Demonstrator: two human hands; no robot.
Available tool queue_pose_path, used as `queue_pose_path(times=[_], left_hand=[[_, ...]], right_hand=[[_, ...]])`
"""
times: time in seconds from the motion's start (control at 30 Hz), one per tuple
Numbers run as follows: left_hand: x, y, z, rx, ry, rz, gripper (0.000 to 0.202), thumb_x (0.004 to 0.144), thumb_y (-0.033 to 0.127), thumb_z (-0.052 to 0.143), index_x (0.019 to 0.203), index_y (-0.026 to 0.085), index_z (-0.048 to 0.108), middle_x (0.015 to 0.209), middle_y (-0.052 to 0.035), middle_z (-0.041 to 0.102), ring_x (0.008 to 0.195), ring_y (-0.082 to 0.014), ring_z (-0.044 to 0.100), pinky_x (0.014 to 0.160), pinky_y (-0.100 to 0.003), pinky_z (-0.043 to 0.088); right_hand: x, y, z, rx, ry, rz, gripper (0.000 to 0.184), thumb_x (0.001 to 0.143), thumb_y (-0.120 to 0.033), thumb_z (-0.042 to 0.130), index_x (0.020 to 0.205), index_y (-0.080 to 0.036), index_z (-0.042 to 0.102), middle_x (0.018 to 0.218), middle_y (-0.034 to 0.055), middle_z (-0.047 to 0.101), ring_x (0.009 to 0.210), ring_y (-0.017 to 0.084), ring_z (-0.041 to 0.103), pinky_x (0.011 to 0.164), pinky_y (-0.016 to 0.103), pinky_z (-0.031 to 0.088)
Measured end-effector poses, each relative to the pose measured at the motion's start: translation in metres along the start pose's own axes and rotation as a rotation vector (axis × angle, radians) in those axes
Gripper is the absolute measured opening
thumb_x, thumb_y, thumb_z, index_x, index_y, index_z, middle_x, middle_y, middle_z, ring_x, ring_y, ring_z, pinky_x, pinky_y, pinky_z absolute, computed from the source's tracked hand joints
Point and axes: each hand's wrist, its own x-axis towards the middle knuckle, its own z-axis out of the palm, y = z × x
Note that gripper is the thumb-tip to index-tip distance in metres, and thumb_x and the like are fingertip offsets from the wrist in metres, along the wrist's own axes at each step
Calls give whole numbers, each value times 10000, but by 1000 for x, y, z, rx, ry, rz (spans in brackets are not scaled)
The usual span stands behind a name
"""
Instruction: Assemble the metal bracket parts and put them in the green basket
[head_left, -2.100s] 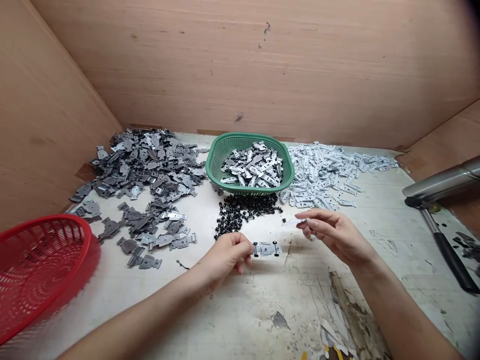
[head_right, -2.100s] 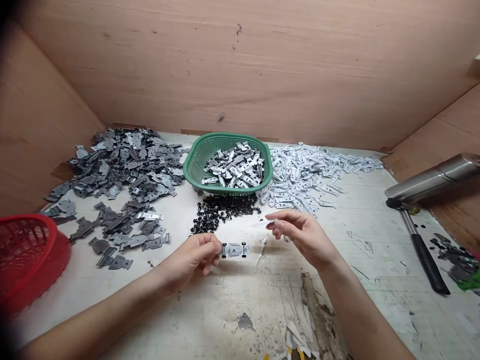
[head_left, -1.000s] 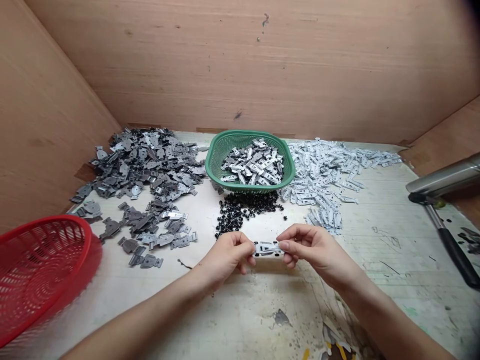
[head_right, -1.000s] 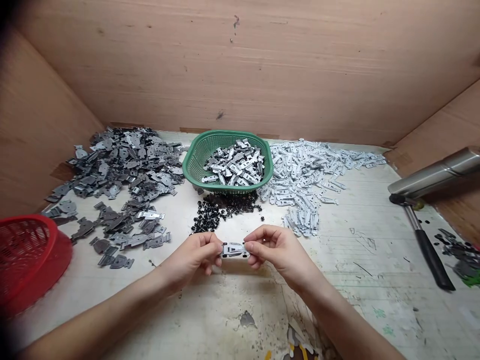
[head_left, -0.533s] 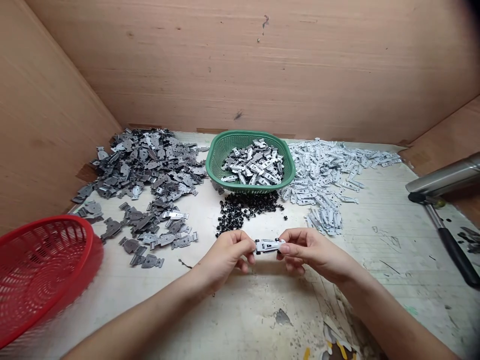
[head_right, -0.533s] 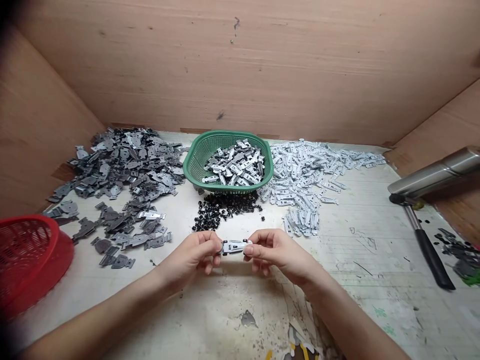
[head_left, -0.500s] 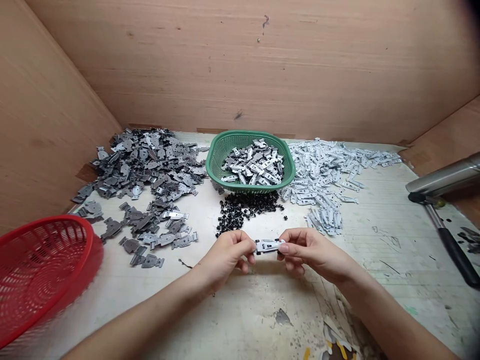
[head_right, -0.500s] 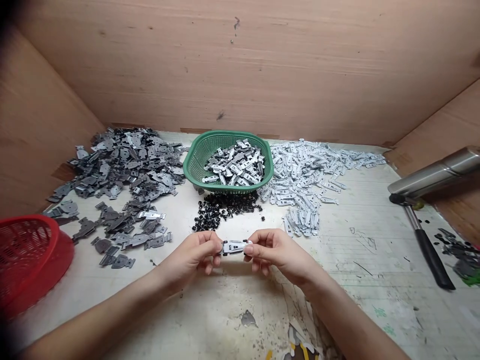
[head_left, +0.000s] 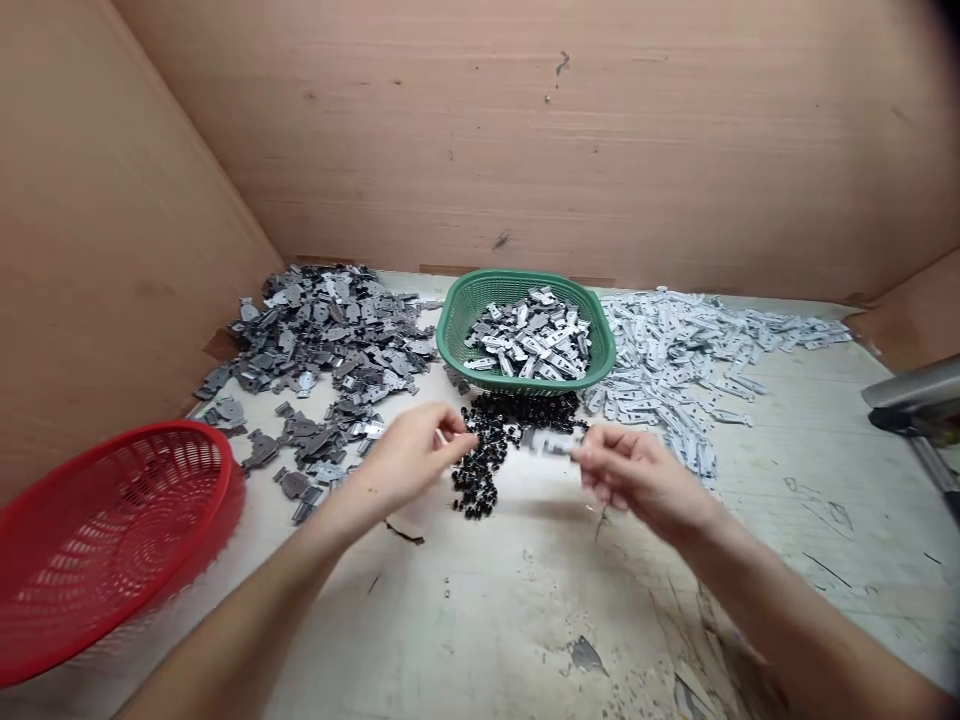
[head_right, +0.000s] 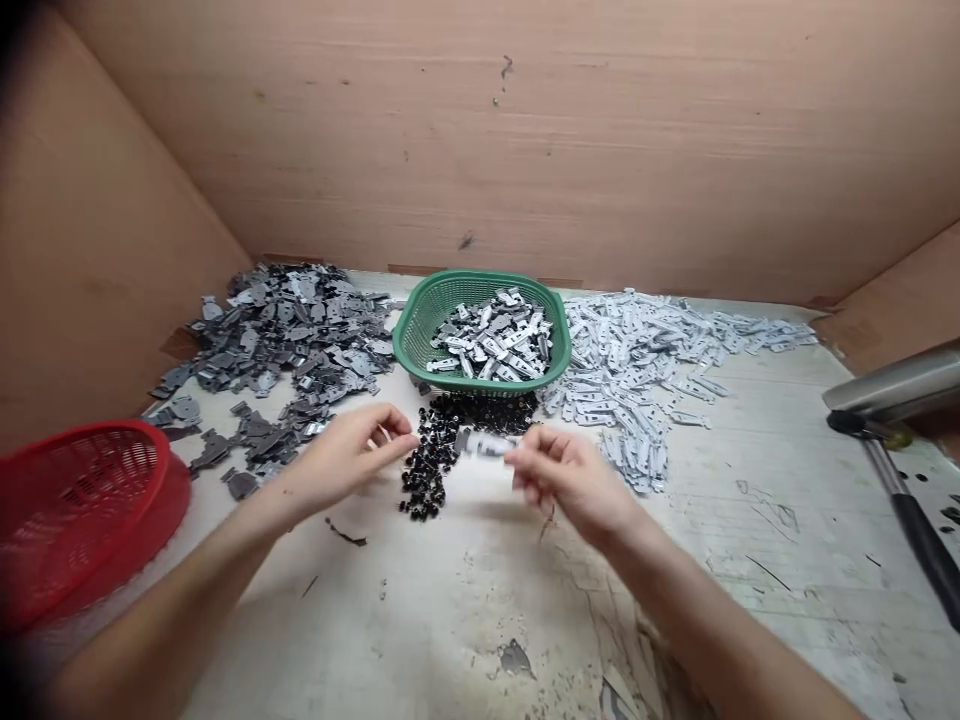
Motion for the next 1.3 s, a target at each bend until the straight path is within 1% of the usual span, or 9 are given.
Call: queue_pose_path(times=[0.1, 0.23, 0.43, 0.53, 0.6, 0.73, 0.87, 1.07, 1.3], left_hand=[[3, -15, -33, 389, 113, -134, 125, 592, 267, 681, 603, 195, 580, 649, -48, 560, 585, -172, 470, 534, -262, 282], [4, -26, -36, 458, -45, -162, 161, 459, 124, 682, 551, 201, 574, 617, -23, 555, 534, -143, 425, 491, -235, 224], [0, -17, -33, 373, -138, -102, 120, 572, 109, 594, 504, 189, 537, 535, -9, 544, 457, -120, 408, 435, -231, 217], [-6, 0, -31, 57, -116, -24, 89, 708, 261, 605, 664, 192, 570, 635, -12, 591, 518, -122, 480, 471, -221, 319], [-12, 13, -16, -240, -208, 10, 139, 753, 315, 600, 752, 184, 555, 705, -19, 622, 628, -135, 556, 566, -231, 402], [-21, 21, 38, -670, -379, -124, 229, 726, 330, 652, 774, 159, 508, 687, 0, 600, 587, -101, 551, 584, -239, 435], [-21, 10, 76, -715, -435, -249, 289, 691, 392, 671, 746, 156, 514, 510, 52, 503, 458, -73, 454, 452, -195, 359], [-18, 8, 78, -821, -453, -343, 225, 686, 333, 633, 674, 148, 505, 512, 21, 568, 439, -65, 502, 464, -187, 380], [-18, 7, 80, -861, -467, -405, 98, 659, 214, 571, 644, 141, 507, 516, -5, 605, 407, -59, 518, 450, -175, 369]], right_hand=[[33, -42, -8, -117, 259, -254, 278, 686, -383, 749, 734, -146, 613, 622, 23, 627, 481, 78, 546, 405, 169, 428], [56, -66, -13, -320, 428, -375, 378, 623, -469, 764, 639, -159, 548, 504, -4, 567, 384, 72, 464, 353, 186, 368], [25, -16, -28, -982, 297, -316, 223, 790, -373, 601, 659, -195, 568, 587, 10, 600, 502, 134, 545, 476, 249, 422], [15, 11, -42, -1245, 261, -311, 98, 795, -247, 538, 733, -202, 600, 728, 31, 630, 624, 165, 584, 558, 272, 433], [15, 23, -47, -1320, 235, -293, 76, 781, -227, 529, 793, -201, 599, 783, 39, 623, 656, 170, 583, 571, 272, 430], [20, 38, -45, -1397, 323, -305, 82, 774, -250, 510, 765, -192, 568, 798, 52, 592, 662, 183, 568, 566, 281, 408], [17, 39, -38, -1384, 388, -319, 84, 780, -214, 468, 756, -187, 544, 756, 50, 588, 658, 187, 563, 581, 290, 411], [-2, 25, -36, -1214, 233, -443, 107, 829, -202, 483, 809, -198, 588, 754, 35, 604, 633, 157, 563, 579, 276, 442], [-24, 14, -17, -1074, 198, -585, 74, 855, -218, 547, 861, -206, 620, 746, 44, 614, 621, 155, 557, 539, 274, 425]])
